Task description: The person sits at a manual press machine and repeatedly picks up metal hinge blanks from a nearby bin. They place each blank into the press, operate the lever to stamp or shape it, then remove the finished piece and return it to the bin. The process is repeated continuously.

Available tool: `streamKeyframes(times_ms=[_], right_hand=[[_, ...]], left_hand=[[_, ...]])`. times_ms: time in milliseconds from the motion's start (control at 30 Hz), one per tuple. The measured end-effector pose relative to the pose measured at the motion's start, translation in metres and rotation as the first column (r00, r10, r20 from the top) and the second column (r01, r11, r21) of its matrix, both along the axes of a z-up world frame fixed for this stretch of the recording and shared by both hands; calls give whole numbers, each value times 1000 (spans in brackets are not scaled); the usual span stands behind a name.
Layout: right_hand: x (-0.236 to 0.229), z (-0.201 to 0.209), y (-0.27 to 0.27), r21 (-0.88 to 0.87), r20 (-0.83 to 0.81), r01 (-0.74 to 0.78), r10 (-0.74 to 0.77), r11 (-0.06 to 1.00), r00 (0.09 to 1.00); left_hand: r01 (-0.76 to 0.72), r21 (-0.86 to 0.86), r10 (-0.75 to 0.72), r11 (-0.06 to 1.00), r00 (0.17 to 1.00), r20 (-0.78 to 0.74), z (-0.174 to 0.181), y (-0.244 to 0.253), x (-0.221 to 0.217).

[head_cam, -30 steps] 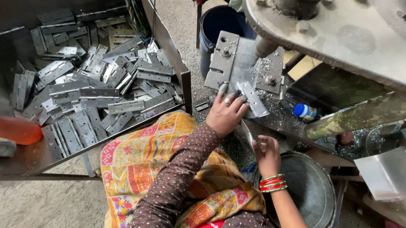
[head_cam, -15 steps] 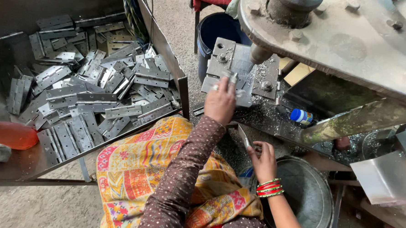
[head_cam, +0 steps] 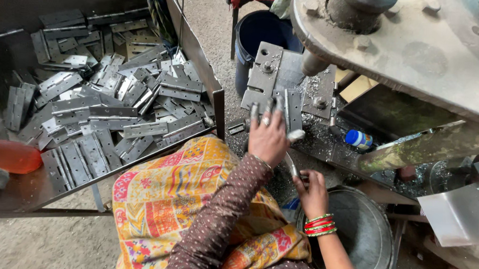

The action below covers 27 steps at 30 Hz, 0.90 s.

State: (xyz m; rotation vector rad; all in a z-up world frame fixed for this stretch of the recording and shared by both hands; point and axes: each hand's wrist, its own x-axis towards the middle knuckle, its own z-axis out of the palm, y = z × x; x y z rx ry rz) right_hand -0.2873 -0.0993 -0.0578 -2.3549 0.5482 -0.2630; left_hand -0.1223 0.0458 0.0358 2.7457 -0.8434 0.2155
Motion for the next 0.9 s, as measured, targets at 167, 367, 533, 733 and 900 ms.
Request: streamKeyframes(times_ms=[167,367,533,733,900], right_hand=[[-5,-9,0,-171,1,-52,53,984,999],[-7,-60,-14,-219,-288,-180,112,959,951],[-10,-152,1,-168,-466,-37,-47,985,883],[-12,-153,-8,-145,-396,-106,40,984,917],[-4,-65,-26,-147,-569,-221,101,964,816]], left_hand=[[1,-58,6,998,992,129,-11,-5,9],[-15,-60,11,998,998,-58,-19,-14,37],[-22,-23,22,999,1000,-15,-18,-13,30],[2,-62,1,998,999,41,-17,-2,27],[-9,-35,9,999,1000,10,-26,-18,46]])
